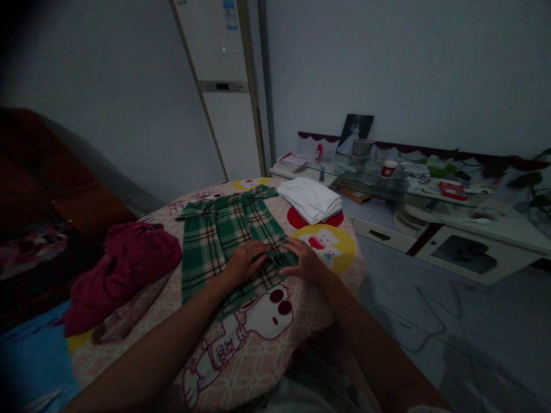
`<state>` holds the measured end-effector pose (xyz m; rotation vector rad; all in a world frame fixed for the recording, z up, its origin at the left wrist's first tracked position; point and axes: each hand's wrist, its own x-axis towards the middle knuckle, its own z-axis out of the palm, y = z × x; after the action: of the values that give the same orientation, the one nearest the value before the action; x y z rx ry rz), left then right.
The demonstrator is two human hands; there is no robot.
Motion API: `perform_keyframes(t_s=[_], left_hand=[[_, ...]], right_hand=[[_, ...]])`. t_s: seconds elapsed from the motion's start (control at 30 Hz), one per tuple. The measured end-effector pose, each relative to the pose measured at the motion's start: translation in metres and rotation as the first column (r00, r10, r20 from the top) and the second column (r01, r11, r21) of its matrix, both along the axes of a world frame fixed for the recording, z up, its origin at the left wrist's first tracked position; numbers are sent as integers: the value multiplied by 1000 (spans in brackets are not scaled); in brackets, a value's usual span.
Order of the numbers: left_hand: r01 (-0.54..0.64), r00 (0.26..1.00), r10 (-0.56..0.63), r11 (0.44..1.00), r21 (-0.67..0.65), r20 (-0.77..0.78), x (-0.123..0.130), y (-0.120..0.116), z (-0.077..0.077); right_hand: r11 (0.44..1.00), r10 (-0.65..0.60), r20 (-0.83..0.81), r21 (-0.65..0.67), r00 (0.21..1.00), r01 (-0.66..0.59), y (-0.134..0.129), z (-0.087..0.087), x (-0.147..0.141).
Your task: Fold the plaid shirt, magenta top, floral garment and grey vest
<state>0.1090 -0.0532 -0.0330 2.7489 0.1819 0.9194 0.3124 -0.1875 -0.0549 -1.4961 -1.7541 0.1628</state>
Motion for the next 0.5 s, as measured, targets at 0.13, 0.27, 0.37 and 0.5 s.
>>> perform_keyframes(t_s=[0.13, 0.27, 0.37, 0.5], left_hand=[[-12, 998, 11, 1000, 13, 66, 0, -2, 3], [11, 995, -12, 1000, 16, 97, -1, -3, 3], [31, 993, -35, 999, 35, 116, 0, -4, 1], [38, 994, -45, 997, 72, 104, 2, -6, -1]], right_hand=[[998, -26, 223, 58, 974, 13, 9, -12, -10], [988, -153, 329, 55, 932, 143, 14, -18, -6], [968, -246, 374, 55, 894, 243, 12, -17, -2], [962, -273, 415, 107, 868, 251, 9, -15, -7]])
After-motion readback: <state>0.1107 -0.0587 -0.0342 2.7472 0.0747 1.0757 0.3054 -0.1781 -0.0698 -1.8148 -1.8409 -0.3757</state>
